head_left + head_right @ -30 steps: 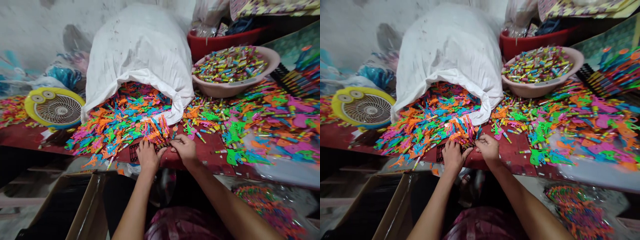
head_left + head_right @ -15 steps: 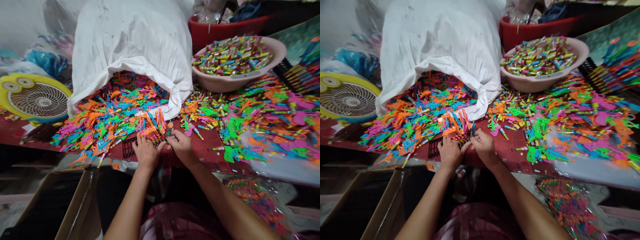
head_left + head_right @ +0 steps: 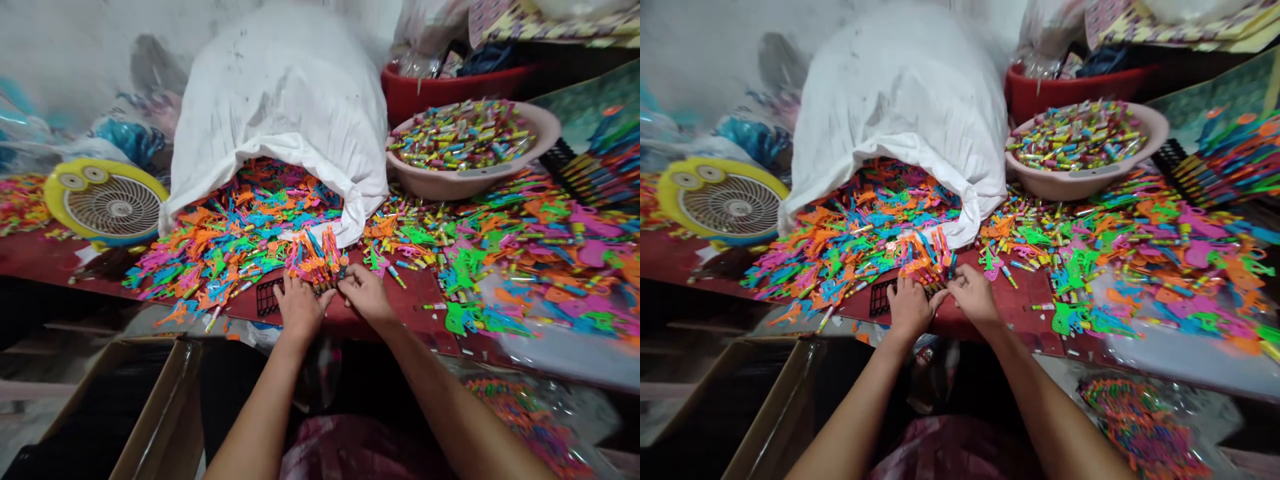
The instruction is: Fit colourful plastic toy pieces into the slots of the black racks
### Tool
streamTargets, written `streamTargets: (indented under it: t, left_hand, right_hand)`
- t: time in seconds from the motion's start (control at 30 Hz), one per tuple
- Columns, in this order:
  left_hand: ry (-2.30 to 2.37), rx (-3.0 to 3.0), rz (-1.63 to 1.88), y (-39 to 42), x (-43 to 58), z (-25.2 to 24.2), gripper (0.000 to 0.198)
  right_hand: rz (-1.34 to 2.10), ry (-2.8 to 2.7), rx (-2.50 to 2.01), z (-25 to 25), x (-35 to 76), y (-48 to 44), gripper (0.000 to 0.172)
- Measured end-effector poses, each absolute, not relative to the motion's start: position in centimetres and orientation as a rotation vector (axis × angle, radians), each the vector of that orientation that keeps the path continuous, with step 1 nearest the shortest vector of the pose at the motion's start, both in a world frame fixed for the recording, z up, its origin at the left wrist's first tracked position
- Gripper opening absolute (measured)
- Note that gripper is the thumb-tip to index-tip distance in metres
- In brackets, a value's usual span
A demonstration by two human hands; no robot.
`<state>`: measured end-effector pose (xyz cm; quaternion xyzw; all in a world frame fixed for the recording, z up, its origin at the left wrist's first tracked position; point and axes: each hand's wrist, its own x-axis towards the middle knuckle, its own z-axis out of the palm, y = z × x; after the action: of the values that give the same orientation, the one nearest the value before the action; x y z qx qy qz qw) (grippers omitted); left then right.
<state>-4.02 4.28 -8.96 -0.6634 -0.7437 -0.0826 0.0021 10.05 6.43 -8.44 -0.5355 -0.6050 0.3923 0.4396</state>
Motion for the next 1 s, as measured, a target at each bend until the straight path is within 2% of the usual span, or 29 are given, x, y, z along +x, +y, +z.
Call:
streamTargets:
  t: [0.1,0.3,0.43,0.53,0.67,0.87,1.0]
  left_hand:
    - [-2.382,-2.045,-0.307,4.4,-3.8,-9.0,0.083]
    - [-2.342,-2.027,-0.249,4.9,-3.5,-9.6,0.087]
    - [-2.332,-2.029,-0.178,5.1,-3.6,-9.5,0.087]
    - [-2.326,-2.027,-0.155,5.2,-3.3,-9.3,0.085]
    - [-2.348,-2.034,-0.137,5.3,-2.8,-8.9,0.081]
    - [-2.321,-2.06,-0.172,5.0,-2.8,-9.0,0.083]
    - [-2.346,-2.028,-0.195,5.1,-2.7,-9.2,0.088]
  right_hand:
    - [1.231,-1.535,-1.34,-8.3,10.6,7.0,0.011]
    - [1.027,-1.742,-1.25,-8.5,11.1,7.5,0.016]
    - [1.426,-1.406,-1.257,-8.8,11.1,7.9,0.021]
    - [1.475,-1.156,-1.217,-9.0,10.6,7.8,0.031]
    - [1.349,-1.141,-1.2,-9.1,10.3,7.5,0.025]
    - [0.632,-1.814,-1.335,-9.4,11.4,7.7,0.011]
    - [0.663,-1.904,-1.379,-9.0,11.8,7.8,0.012]
